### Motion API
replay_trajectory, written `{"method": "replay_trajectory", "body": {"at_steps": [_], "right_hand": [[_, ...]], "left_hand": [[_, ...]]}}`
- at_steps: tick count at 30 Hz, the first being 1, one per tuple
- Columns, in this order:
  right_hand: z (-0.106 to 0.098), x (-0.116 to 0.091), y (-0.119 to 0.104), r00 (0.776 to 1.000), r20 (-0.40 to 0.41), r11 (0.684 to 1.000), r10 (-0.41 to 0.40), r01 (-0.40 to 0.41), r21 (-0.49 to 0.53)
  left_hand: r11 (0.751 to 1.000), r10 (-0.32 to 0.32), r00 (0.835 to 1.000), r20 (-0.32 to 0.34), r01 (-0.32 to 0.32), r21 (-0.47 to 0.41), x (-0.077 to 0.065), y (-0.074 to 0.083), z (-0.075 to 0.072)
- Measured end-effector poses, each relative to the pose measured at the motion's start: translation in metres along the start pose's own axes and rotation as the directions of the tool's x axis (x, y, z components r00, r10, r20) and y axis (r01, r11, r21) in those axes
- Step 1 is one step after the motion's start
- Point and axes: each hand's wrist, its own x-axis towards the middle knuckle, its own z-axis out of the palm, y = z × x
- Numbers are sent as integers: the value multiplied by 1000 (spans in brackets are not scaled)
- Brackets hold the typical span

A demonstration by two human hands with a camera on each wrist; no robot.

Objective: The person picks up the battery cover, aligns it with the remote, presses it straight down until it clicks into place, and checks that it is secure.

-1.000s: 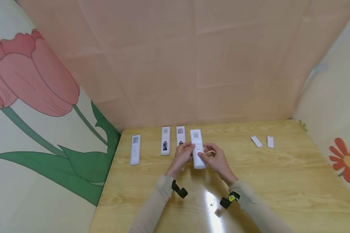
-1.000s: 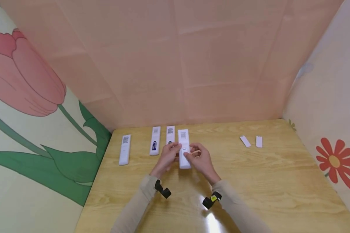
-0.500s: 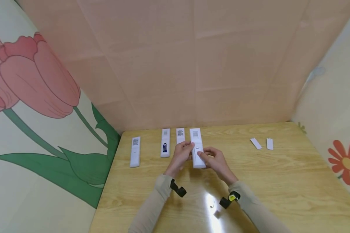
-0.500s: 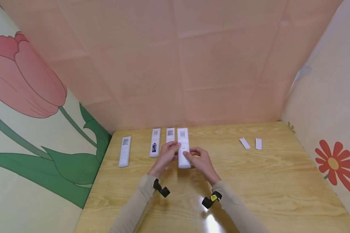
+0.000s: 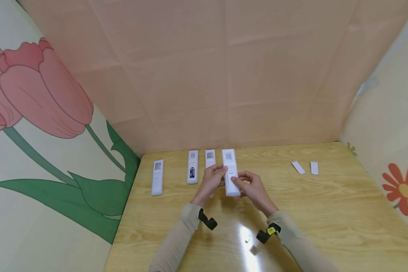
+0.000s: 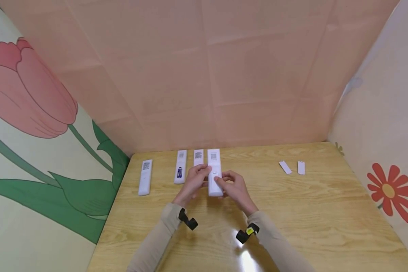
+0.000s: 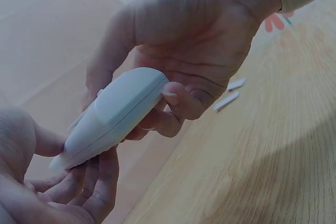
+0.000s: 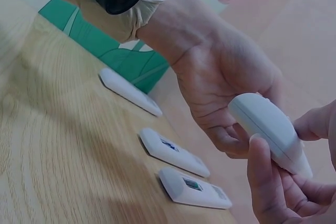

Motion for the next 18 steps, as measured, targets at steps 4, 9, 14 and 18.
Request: {"method": "replay_trajectory", "body": {"at_steps": [4, 9, 14, 18], "right_hand": [[-1, 2, 2, 1000, -3, 1000, 4, -4, -1], [-2, 6, 4, 1000, -8, 1000, -2, 2, -2], [-2, 7, 5, 1000, -10, 1000, 2, -2, -8], [-2, 8, 4, 1000, -15, 1000, 4, -4, -11]], "left_hand": [[1000, -2, 1000, 9, 2, 3, 2, 0, 0], [1000, -9, 1000, 7, 9, -6, 6, -1, -1], [1000, 1, 1000, 5, -1, -12, 7, -2, -1], [1000, 9, 1000, 5, -9, -7, 7, -2, 0]]}}
